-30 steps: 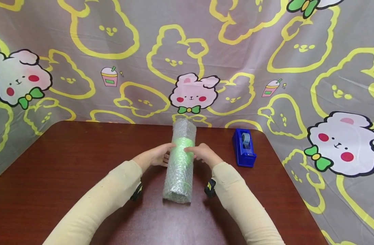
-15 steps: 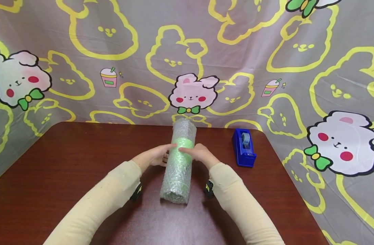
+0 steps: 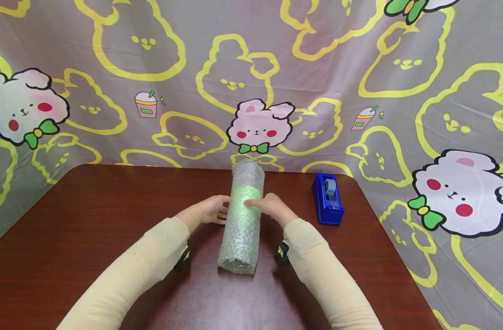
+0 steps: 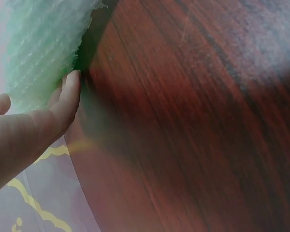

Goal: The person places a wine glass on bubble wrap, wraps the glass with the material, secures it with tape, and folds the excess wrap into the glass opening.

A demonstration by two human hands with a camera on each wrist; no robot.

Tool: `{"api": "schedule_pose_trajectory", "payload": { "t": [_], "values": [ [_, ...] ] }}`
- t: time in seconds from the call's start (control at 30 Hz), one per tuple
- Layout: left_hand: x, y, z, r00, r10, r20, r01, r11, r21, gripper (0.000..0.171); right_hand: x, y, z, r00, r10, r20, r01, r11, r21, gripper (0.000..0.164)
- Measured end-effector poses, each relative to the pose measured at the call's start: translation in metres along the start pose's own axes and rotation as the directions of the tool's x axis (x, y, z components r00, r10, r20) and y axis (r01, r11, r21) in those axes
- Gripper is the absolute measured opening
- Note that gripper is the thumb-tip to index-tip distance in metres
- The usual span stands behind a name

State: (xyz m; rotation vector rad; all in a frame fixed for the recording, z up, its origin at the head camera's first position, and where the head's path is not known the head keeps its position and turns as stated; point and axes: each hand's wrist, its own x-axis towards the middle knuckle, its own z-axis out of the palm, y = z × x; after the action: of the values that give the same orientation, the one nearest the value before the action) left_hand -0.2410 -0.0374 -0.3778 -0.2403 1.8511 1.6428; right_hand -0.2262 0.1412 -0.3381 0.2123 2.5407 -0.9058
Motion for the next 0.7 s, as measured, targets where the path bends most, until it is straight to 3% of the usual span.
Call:
{"api": "schedule_pose_trajectory", "payload": {
  "t": [0.13,0.43,0.7],
  "values": [
    [0.0011,-0.0005,-0.001,1.0,0.003,-0.008,-0.003,1.0,0.016,0.052,-0.0005,0.0001,0.0003,1.0,-0.009,-0.03,0.009,1.0,0.007,0.045],
    [-0.0023,-0.0004,-0.0042,1.0,0.022,0.004,-0.022,0.999,0.026,0.056,-0.0034,-0.0019,-0.002,0.999,-0.016,-0.036,0.016,1.0,0.025,0.044],
    [-0.0073,0.0026,-0.0021,0.998,0.053,-0.042,-0.048,0.992,0.114,0.058,-0.0013,0.0011,-0.0012,0.998,-0.052,-0.024,0.053,0.998,0.018,0.043]
  ]
}}
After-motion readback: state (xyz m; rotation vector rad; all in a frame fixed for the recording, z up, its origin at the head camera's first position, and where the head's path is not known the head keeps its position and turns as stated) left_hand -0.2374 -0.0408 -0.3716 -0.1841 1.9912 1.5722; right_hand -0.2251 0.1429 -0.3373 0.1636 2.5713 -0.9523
